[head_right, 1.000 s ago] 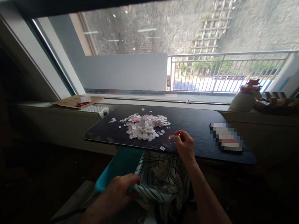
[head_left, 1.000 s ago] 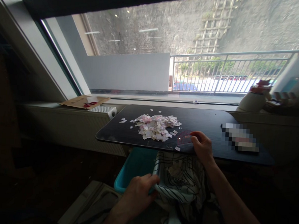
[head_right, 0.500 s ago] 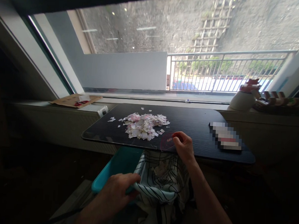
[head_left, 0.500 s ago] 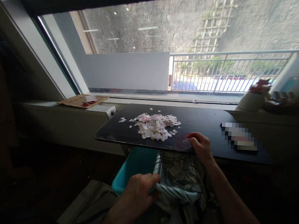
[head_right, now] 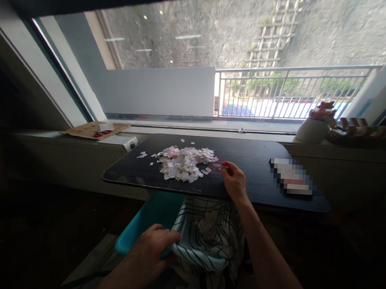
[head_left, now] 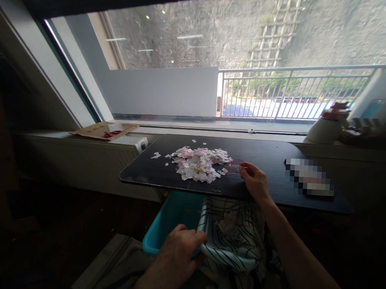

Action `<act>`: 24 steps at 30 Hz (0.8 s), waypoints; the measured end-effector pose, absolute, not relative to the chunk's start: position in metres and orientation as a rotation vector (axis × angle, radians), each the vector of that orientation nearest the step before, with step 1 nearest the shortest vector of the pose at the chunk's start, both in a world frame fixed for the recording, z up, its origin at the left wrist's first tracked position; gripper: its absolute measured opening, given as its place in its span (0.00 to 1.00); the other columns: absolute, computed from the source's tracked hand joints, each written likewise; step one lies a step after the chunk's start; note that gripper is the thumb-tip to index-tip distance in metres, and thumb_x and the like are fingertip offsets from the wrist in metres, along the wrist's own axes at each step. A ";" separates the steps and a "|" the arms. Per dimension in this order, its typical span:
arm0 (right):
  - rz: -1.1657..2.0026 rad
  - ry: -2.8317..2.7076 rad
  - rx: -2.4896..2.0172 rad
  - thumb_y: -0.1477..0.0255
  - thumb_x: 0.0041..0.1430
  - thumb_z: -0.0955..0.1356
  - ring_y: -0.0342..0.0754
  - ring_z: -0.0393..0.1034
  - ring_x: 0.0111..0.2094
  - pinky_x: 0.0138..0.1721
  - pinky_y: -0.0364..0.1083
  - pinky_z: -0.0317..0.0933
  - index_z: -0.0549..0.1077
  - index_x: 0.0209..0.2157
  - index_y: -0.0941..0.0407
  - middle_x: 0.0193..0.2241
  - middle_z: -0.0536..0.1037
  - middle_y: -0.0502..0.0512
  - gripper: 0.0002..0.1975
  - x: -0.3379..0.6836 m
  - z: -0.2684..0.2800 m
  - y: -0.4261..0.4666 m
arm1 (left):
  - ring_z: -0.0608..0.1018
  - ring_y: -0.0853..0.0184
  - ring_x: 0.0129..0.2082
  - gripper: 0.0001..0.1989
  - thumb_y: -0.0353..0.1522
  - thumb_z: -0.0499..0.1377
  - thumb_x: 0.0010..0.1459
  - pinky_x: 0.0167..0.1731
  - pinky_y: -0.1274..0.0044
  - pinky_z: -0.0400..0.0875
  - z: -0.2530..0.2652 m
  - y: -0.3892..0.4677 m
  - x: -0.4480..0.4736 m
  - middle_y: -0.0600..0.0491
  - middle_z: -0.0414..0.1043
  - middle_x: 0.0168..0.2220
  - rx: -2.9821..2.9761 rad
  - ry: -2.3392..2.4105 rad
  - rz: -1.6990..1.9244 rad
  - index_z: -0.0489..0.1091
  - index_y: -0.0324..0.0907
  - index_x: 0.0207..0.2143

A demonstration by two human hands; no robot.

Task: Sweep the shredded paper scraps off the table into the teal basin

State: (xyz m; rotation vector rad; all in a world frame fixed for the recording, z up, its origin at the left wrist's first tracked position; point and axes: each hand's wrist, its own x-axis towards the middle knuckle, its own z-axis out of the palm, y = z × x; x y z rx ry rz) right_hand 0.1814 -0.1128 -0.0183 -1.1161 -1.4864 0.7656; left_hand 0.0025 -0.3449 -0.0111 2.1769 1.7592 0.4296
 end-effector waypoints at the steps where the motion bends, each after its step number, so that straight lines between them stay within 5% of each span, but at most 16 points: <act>1: 0.751 -1.496 -1.131 0.62 0.48 0.68 0.47 0.68 0.25 0.31 0.46 0.61 0.76 0.36 0.58 0.22 0.74 0.52 0.17 0.182 -0.018 -0.114 | 0.72 0.65 0.32 0.08 0.25 0.59 0.53 0.41 0.71 0.58 -0.012 -0.345 0.003 0.56 0.72 0.31 2.186 1.755 0.429 0.67 0.43 0.36; 24: 0.648 -1.485 -1.187 0.67 0.46 0.64 0.50 0.70 0.29 0.35 0.47 0.61 0.74 0.29 0.56 0.25 0.77 0.54 0.11 0.183 -0.009 -0.131 | 0.72 0.65 0.33 0.10 0.24 0.60 0.51 0.41 0.71 0.58 -0.015 -0.346 0.003 0.56 0.72 0.32 2.165 1.746 0.430 0.67 0.43 0.36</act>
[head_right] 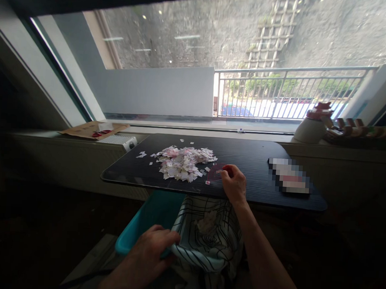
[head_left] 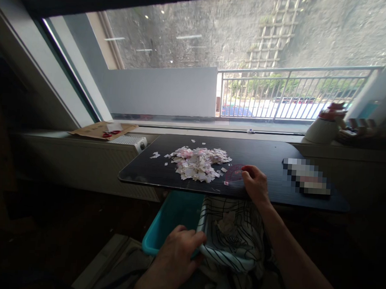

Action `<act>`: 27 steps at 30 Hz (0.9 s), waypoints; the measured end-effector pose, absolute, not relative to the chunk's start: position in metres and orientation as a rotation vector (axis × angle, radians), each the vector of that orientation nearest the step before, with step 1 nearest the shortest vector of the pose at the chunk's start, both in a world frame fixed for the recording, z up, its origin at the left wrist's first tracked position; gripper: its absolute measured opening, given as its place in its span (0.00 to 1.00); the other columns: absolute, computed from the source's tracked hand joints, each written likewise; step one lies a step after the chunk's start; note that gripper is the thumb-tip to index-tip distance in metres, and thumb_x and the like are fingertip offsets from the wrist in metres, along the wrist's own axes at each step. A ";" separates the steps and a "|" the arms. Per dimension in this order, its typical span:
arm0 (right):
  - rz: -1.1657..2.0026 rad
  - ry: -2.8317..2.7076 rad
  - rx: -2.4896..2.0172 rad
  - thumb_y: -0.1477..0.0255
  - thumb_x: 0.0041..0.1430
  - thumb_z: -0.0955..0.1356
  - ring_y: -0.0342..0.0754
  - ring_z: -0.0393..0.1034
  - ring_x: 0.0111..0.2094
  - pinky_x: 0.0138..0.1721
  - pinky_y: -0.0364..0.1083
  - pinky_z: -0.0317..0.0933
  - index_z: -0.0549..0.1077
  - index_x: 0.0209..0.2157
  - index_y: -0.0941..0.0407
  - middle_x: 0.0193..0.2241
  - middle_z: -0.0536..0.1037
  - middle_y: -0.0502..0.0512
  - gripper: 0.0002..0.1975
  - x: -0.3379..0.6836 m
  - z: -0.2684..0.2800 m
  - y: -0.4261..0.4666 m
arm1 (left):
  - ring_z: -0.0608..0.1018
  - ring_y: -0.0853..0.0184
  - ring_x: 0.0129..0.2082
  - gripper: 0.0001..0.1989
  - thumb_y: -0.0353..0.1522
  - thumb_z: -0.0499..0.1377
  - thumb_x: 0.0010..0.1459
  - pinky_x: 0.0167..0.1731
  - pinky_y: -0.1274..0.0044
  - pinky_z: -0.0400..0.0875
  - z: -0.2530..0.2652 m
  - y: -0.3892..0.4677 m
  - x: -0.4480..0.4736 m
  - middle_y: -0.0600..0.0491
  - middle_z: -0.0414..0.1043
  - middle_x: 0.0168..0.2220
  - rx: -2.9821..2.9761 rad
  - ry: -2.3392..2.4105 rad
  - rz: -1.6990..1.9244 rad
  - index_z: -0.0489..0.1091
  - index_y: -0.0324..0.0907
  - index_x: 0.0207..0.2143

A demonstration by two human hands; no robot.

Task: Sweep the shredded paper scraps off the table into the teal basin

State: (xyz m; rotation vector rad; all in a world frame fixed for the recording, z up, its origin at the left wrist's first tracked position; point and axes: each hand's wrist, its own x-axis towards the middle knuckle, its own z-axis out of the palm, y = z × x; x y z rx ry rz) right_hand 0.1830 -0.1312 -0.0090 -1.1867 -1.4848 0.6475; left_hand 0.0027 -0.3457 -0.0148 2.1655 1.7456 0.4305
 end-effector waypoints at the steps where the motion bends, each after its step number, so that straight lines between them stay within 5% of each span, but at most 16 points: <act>1: 0.648 -1.477 -1.187 0.67 0.46 0.64 0.50 0.70 0.29 0.35 0.47 0.61 0.74 0.29 0.56 0.26 0.77 0.54 0.11 0.183 -0.009 -0.131 | 0.72 0.65 0.33 0.10 0.24 0.59 0.51 0.41 0.71 0.58 -0.014 -0.346 0.002 0.56 0.72 0.32 2.163 1.746 0.432 0.67 0.43 0.36; 27: 0.795 -1.541 -1.137 0.69 0.44 0.64 0.46 0.66 0.25 0.28 0.44 0.59 0.74 0.27 0.57 0.23 0.75 0.50 0.09 0.193 -0.004 -0.154 | 0.72 0.64 0.34 0.08 0.25 0.58 0.52 0.42 0.71 0.59 -0.011 -0.346 0.002 0.55 0.72 0.33 2.157 1.767 0.380 0.67 0.43 0.36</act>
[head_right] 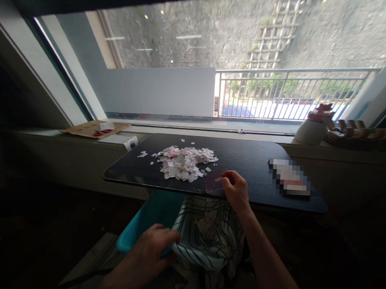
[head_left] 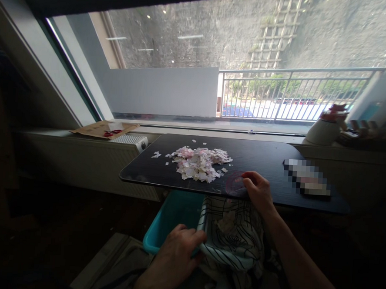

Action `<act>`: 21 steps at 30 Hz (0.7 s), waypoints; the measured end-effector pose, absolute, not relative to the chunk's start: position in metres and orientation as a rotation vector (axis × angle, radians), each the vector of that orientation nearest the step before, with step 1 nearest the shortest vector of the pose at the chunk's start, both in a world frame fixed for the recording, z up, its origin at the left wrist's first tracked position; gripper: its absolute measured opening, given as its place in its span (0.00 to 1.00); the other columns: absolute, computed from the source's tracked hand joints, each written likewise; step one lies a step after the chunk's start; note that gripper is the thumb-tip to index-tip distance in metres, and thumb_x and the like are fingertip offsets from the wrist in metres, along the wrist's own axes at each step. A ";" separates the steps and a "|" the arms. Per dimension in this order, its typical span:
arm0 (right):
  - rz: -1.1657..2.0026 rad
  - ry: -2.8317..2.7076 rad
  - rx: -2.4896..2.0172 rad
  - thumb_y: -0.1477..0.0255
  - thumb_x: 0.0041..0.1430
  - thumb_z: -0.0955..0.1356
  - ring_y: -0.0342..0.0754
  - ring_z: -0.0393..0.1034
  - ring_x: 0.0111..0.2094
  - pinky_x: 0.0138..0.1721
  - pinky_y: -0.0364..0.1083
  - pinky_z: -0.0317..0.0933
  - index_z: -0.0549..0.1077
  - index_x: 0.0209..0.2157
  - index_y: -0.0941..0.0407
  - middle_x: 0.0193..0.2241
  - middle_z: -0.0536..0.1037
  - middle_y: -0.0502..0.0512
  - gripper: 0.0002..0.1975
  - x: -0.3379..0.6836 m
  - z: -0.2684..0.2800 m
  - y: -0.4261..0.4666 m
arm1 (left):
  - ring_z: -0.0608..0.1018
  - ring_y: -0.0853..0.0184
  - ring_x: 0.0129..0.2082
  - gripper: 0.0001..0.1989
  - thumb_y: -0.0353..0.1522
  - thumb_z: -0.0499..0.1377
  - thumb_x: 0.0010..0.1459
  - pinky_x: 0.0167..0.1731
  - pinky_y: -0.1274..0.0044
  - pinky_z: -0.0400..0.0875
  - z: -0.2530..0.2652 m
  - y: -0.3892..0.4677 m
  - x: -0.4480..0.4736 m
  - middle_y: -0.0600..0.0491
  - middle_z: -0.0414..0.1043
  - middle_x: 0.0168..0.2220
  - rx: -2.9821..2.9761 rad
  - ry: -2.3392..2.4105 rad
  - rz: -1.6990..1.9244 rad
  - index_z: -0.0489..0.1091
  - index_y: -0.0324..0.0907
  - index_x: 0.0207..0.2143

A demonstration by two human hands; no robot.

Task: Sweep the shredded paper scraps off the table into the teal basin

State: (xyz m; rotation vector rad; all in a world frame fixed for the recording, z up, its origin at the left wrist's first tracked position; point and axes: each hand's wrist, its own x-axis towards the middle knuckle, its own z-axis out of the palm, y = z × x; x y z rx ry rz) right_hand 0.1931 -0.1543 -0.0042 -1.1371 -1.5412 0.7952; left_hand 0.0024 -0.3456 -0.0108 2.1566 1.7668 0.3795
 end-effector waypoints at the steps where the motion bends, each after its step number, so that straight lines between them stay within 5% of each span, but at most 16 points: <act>1: 0.796 -1.544 -1.134 0.69 0.44 0.64 0.45 0.66 0.24 0.28 0.44 0.58 0.74 0.27 0.57 0.22 0.75 0.50 0.08 0.194 -0.004 -0.155 | 0.72 0.64 0.34 0.08 0.25 0.58 0.52 0.42 0.71 0.59 -0.011 -0.345 0.003 0.55 0.72 0.33 2.154 1.769 0.381 0.67 0.43 0.36; 11: 0.865 -1.588 -0.986 0.63 0.49 0.66 0.46 0.69 0.26 0.30 0.45 0.63 0.75 0.36 0.58 0.26 0.77 0.54 0.16 0.162 -0.007 -0.145 | 0.73 0.65 0.33 0.06 0.27 0.58 0.54 0.42 0.71 0.59 -0.010 -0.347 0.005 0.55 0.72 0.33 2.161 1.794 0.302 0.66 0.43 0.35; 21: 0.769 -1.583 -1.047 0.66 0.49 0.65 0.49 0.71 0.30 0.35 0.47 0.63 0.75 0.34 0.57 0.30 0.79 0.55 0.13 0.157 -0.010 -0.147 | 0.73 0.64 0.33 0.07 0.26 0.58 0.53 0.40 0.72 0.60 -0.011 -0.347 0.003 0.55 0.72 0.33 2.166 1.792 0.329 0.66 0.43 0.35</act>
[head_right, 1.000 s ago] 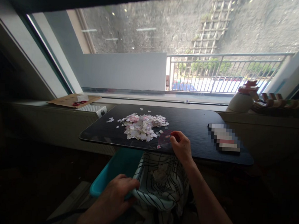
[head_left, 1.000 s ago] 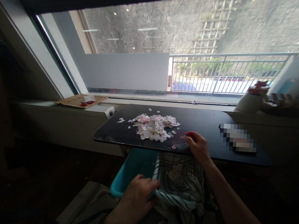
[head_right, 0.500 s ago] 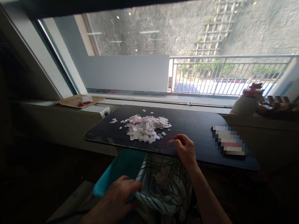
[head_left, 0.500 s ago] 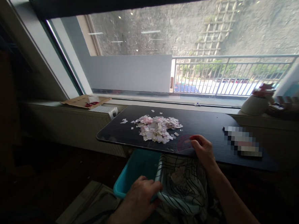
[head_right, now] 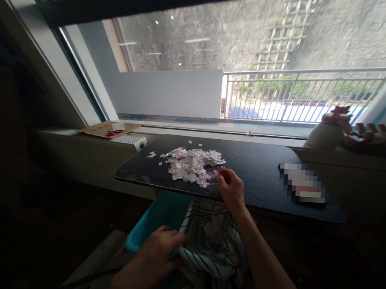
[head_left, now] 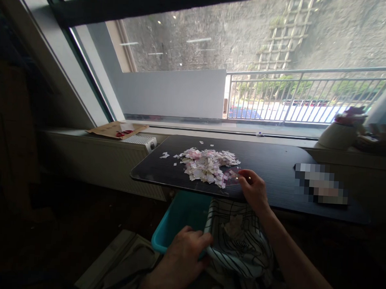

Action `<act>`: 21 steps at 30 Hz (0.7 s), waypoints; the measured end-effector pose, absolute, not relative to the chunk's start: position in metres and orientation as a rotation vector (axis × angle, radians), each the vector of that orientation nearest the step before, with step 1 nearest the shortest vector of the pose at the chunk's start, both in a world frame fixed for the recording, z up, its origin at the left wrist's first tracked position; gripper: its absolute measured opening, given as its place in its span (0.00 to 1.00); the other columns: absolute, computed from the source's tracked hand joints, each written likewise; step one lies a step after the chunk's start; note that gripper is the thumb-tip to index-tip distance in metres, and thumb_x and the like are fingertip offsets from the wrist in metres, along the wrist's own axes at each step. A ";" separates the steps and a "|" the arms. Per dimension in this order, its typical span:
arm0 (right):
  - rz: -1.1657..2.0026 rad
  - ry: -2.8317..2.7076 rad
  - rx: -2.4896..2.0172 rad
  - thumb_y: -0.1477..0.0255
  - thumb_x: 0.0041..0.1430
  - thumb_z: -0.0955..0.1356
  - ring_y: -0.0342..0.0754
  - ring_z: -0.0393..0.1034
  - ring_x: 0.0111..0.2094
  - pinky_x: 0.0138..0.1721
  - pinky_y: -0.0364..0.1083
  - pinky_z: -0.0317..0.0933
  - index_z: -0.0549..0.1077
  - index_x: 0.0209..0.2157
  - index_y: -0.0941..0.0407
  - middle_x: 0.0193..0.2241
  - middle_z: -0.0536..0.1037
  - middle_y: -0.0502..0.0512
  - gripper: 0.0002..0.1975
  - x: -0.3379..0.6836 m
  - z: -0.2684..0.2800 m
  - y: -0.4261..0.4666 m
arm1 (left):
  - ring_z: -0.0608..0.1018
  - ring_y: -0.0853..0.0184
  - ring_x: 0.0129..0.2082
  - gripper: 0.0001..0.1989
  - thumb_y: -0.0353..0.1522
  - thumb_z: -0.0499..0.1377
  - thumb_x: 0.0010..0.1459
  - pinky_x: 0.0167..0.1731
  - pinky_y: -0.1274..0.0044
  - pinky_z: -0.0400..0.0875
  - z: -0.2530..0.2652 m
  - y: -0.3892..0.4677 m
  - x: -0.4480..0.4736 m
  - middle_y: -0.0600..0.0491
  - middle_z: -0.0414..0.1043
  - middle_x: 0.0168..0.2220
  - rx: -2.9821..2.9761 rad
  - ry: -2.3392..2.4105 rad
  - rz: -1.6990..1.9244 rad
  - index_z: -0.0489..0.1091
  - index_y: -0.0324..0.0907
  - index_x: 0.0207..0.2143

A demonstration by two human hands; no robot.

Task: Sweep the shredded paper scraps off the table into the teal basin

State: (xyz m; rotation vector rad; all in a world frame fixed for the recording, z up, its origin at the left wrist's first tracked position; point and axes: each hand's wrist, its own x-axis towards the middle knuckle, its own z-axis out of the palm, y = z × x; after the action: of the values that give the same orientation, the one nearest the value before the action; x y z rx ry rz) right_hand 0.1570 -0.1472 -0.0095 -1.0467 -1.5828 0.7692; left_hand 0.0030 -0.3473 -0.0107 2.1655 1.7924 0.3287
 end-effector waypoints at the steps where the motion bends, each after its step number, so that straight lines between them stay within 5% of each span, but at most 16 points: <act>1: 0.763 -1.576 -1.049 0.65 0.49 0.65 0.48 0.71 0.30 0.35 0.46 0.63 0.75 0.34 0.58 0.30 0.79 0.55 0.13 0.158 -0.010 -0.147 | 0.73 0.64 0.33 0.06 0.26 0.58 0.53 0.40 0.72 0.60 -0.011 -0.348 0.003 0.55 0.72 0.33 2.166 1.791 0.333 0.66 0.43 0.35; 21: 0.667 -1.436 -1.178 0.67 0.48 0.64 0.50 0.71 0.30 0.35 0.47 0.63 0.74 0.32 0.57 0.28 0.78 0.55 0.11 0.172 -0.011 -0.150 | 0.72 0.65 0.34 0.10 0.23 0.58 0.51 0.40 0.71 0.58 -0.015 -0.349 0.001 0.56 0.71 0.32 2.150 1.770 0.406 0.66 0.43 0.36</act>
State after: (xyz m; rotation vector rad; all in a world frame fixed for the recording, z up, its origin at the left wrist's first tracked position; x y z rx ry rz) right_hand 0.1721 -0.1499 -0.0114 -1.1784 -1.4358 0.6666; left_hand 0.0015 -0.3487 -0.0150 2.1505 1.7703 0.4059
